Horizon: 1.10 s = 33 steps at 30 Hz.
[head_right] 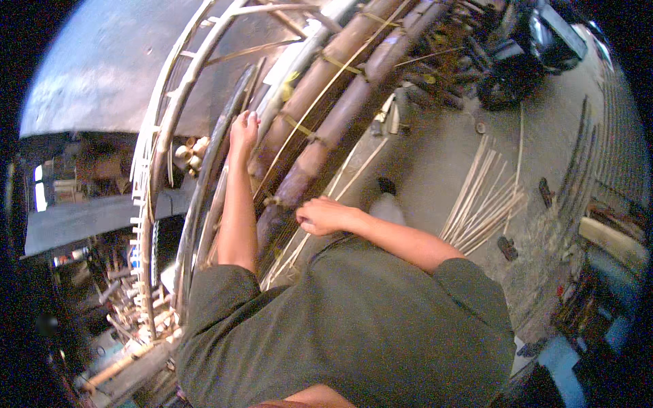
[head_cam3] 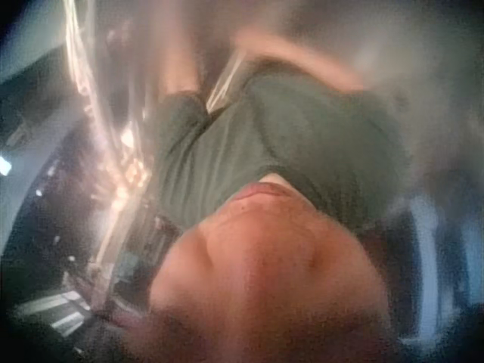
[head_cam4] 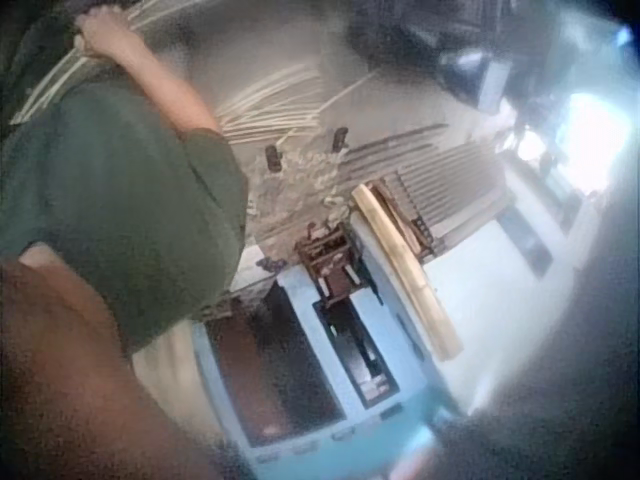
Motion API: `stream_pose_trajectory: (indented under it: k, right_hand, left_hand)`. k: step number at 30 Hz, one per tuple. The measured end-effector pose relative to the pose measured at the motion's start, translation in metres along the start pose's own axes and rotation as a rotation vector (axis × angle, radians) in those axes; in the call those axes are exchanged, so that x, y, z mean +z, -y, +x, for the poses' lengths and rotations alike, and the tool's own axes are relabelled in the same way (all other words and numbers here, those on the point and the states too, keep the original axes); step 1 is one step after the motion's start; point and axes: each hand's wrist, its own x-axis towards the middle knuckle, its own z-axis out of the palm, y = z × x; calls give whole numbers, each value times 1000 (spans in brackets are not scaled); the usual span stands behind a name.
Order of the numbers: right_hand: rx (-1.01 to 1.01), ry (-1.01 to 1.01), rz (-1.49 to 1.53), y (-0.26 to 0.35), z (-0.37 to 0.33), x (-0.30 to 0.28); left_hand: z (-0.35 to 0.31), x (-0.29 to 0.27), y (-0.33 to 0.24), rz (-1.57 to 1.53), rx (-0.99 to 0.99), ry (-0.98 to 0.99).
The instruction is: The person repeatedly picks up thin bamboo sticks from the floor and secures them to a horizontal rack of larger bamboo poles using yellow string. The person ties the string around the sticks and poles multiple times throughout the clip.
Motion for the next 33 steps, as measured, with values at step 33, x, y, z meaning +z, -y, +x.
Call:
stream_pose_trajectory:
  k: [33]
  right_hand:
    - [-16,105,-17,24,38,57]
  left_hand:
    - [-157,-63,49,-348,60,122]
